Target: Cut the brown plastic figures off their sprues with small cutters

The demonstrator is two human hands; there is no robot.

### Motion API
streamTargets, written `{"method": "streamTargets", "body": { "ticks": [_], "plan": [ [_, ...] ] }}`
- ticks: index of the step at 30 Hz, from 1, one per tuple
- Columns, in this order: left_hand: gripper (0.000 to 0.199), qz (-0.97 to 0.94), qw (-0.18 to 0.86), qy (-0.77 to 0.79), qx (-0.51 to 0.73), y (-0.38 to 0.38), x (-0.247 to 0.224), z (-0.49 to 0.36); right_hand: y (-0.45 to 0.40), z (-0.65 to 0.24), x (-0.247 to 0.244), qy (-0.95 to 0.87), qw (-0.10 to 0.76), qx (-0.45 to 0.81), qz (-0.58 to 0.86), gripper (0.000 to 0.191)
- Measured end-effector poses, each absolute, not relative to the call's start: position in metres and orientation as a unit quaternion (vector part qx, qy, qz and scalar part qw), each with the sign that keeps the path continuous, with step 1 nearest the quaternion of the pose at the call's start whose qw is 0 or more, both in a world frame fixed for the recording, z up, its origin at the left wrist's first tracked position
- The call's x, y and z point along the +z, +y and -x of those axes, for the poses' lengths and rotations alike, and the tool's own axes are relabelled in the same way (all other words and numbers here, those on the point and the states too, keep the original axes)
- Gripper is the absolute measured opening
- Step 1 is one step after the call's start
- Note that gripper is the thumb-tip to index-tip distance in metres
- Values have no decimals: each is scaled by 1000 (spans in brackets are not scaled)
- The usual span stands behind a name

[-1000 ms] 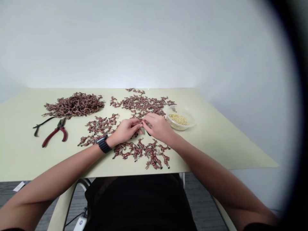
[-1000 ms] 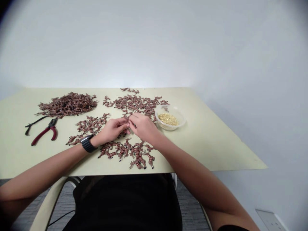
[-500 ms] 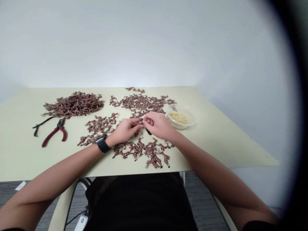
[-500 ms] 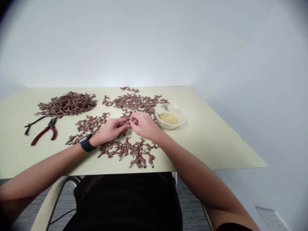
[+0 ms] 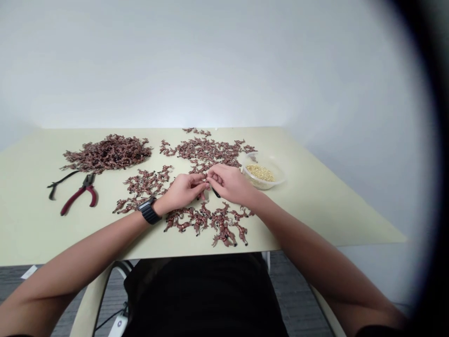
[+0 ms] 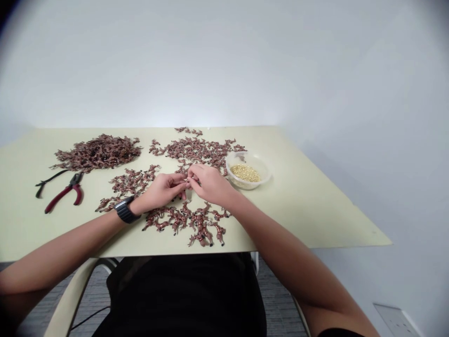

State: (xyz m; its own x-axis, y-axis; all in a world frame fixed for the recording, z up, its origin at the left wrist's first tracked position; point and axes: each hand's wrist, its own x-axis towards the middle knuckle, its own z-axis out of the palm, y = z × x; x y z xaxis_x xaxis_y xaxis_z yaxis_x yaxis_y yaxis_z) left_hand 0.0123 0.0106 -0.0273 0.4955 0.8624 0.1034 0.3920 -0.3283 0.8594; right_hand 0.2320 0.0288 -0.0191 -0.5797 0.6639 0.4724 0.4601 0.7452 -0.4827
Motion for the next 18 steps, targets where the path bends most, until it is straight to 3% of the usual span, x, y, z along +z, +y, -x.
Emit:
{"method": "streamTargets", "body": {
  "ticks": [6,11,14,18],
  "plan": [
    [26,-819,233,439,287,10,-29,-11,24,-221,-26,-816,373,189,399,9],
    [24,-842,138,439,280,11,-33,-9,26,-211,-31,-675,374,431,468,15],
    [27,-821,215,447,283,10,-30,-10,29,-214,-31,-675,346,469,452,19],
    [38,-747,406,447,279,8,-23,-11,30,-223,-27,-814,351,246,392,14]
  ]
}}
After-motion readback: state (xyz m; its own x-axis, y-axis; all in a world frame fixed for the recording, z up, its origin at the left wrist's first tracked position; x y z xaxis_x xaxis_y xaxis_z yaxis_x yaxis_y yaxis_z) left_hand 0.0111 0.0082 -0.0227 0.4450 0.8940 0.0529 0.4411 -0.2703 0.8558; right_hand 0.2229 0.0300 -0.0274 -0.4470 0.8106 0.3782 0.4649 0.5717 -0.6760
